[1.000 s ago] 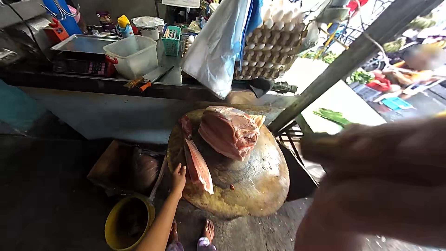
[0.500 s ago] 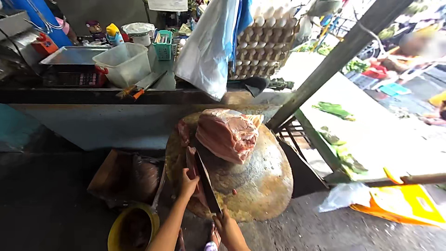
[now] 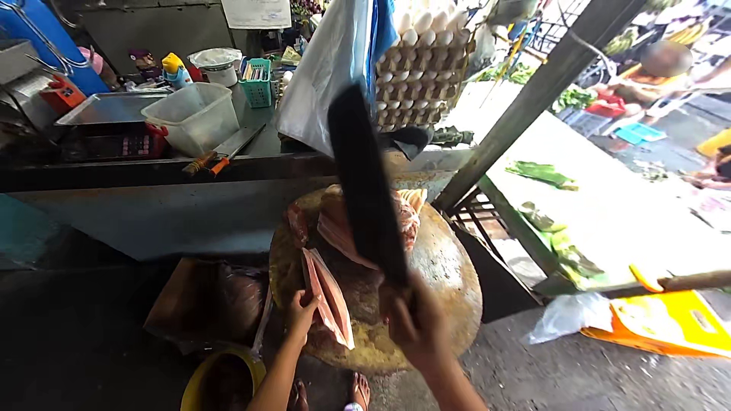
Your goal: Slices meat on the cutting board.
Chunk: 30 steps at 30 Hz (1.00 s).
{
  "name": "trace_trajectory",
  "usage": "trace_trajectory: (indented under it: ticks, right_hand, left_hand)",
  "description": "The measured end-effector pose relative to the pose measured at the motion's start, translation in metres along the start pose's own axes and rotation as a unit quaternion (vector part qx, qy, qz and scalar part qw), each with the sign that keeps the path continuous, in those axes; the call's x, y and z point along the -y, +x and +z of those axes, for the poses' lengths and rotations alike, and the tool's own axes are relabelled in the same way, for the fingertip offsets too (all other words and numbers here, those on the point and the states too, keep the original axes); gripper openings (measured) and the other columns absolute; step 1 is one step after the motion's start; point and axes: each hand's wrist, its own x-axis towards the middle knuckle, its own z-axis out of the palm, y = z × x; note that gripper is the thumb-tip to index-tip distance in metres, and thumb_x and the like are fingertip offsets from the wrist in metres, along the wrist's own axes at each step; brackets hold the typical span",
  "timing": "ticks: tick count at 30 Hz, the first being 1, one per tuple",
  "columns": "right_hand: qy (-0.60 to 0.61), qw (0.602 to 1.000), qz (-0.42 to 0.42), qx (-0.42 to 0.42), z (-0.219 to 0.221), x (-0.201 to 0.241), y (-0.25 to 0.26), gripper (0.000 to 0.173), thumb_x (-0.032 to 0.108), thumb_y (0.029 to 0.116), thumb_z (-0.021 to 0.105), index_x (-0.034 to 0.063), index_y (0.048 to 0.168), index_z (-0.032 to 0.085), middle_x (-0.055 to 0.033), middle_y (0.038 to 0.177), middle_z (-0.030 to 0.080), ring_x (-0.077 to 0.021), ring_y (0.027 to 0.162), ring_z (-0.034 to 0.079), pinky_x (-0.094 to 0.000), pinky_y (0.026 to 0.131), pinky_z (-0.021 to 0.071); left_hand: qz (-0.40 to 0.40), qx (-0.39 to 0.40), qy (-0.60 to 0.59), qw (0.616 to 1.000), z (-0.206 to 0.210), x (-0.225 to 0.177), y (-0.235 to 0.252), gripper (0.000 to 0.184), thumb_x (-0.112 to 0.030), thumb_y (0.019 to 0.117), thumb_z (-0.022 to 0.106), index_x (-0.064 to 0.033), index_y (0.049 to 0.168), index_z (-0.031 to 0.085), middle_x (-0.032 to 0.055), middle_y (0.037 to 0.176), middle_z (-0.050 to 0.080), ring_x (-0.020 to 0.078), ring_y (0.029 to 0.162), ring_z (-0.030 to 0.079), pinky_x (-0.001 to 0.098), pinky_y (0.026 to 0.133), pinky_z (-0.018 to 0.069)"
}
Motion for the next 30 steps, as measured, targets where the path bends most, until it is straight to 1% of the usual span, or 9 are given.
trace_trajectory:
  ticks: [4, 6, 9, 11, 12, 14, 21, 25, 30]
  right_hand:
    - [0.104, 0.939, -0.243, -0.22, -0.004, 0.077, 0.085, 0.021, 0.038, 0.1088, 0.051, 0.018, 0.111, 0.057, 0.0082, 0.077, 0.063, -0.0022, 0.058, 0.06, -0.0236, 0.049, 0.0548]
    - [0.112, 0.937, -0.231, -0.237, 0.012, 0.072, 0.085, 0.018, 0.036, 0.1096, 0.049, 0.0187, 0.11, 0.056, 0.01, 0.076, 0.062, -0.0026, 0.059, 0.061, -0.0247, 0.051, 0.0569]
    - [-0.08, 0.992, 0.077, -0.061, 0.065, -0.016, -0.006, 0.031, 0.021, 0.1021, 0.056, -0.0085, 0.113, 0.059, -0.0076, 0.066, 0.062, -0.018, 0.056, 0.063, -0.0375, 0.056, 0.0573]
    - [-0.192, 0.881, 0.377, 0.211, 0.092, -0.065, -0.051, 0.047, 0.031, 0.1065, 0.053, -0.0027, 0.139, 0.051, -0.0254, 0.103, 0.071, -0.0409, 0.098, 0.072, -0.0583, 0.089, 0.0561]
    - [-0.209, 0.818, 0.452, 0.289, 0.102, -0.082, -0.064, 0.049, 0.035, 0.1072, 0.05, 0.0003, 0.142, 0.048, -0.0258, 0.115, 0.069, -0.042, 0.11, 0.069, -0.0597, 0.095, 0.0534]
    - [-0.225, 0.772, 0.491, 0.335, 0.107, -0.091, -0.052, 0.049, 0.037, 0.1067, 0.051, 0.0004, 0.14, 0.05, -0.0256, 0.121, 0.068, -0.0415, 0.115, 0.067, -0.0592, 0.096, 0.0529]
    - [-0.16, 0.796, 0.483, 0.328, 0.096, -0.108, -0.069, 0.044, 0.036, 0.1072, 0.052, 0.0005, 0.133, 0.054, -0.0244, 0.111, 0.07, -0.0393, 0.104, 0.07, -0.0569, 0.091, 0.0547]
    - [0.021, 0.824, 0.509, 0.249, 0.067, -0.149, -0.081, 0.039, 0.037, 0.1068, 0.055, 0.001, 0.122, 0.057, -0.0123, 0.082, 0.062, -0.0222, 0.063, 0.061, -0.0416, 0.063, 0.0555]
    - [-0.051, 0.901, 0.393, 0.178, 0.047, -0.086, -0.07, 0.04, 0.039, 0.1045, 0.056, 0.0036, 0.123, 0.061, -0.013, 0.081, 0.065, -0.0265, 0.068, 0.066, -0.049, 0.07, 0.0569]
  left_hand:
    - [-0.007, -0.002, -0.008, 1.0, 0.0, 0.002, 0.002, 0.045, -0.014, 0.0976, 0.071, 0.0033, 0.136, 0.054, 0.0263, 0.126, 0.062, 0.0353, 0.11, 0.065, 0.0515, 0.087, 0.0578]
    - [-0.009, -0.001, -0.012, 1.0, -0.001, 0.003, 0.001, 0.045, -0.015, 0.0971, 0.072, 0.0034, 0.135, 0.055, 0.0262, 0.126, 0.062, 0.0348, 0.108, 0.066, 0.0505, 0.087, 0.0585]
    - [0.006, 0.002, -0.005, 1.0, -0.003, 0.003, 0.002, 0.045, -0.016, 0.096, 0.074, 0.003, 0.133, 0.056, 0.0248, 0.122, 0.064, 0.0326, 0.105, 0.068, 0.0485, 0.085, 0.0594]
    - [0.014, 0.003, 0.017, 1.0, -0.005, 0.002, 0.0, 0.046, -0.017, 0.0952, 0.075, 0.0023, 0.133, 0.058, 0.0242, 0.126, 0.063, 0.0333, 0.108, 0.066, 0.0507, 0.087, 0.0584]
    - [0.007, 0.007, 0.028, 1.0, -0.006, 0.003, -0.004, 0.047, -0.019, 0.0952, 0.075, 0.0014, 0.135, 0.058, 0.0245, 0.13, 0.062, 0.0351, 0.113, 0.064, 0.0531, 0.089, 0.0567]
    - [0.009, 0.015, 0.054, 0.998, -0.005, -0.007, -0.001, 0.049, -0.022, 0.0965, 0.074, 0.0005, 0.137, 0.058, 0.0242, 0.136, 0.059, 0.0363, 0.121, 0.061, 0.0549, 0.094, 0.054]
    - [0.025, 0.0, 0.178, 0.984, 0.003, -0.013, 0.002, 0.067, -0.027, 0.0914, 0.079, 0.0054, 0.141, 0.048, 0.0278, 0.133, 0.059, 0.0367, 0.124, 0.059, 0.051, 0.106, 0.0475]
    - [-0.063, 0.032, 0.029, 0.997, -0.004, -0.012, 0.007, 0.056, -0.013, 0.0958, 0.073, 0.0026, 0.142, 0.046, 0.0278, 0.134, 0.057, 0.0391, 0.116, 0.063, 0.0548, 0.09, 0.0568]
    - [-0.079, 0.042, -0.018, 0.996, -0.009, -0.013, 0.004, 0.049, -0.01, 0.0977, 0.07, 0.0017, 0.14, 0.048, 0.0257, 0.131, 0.059, 0.0359, 0.108, 0.066, 0.05, 0.083, 0.0598]
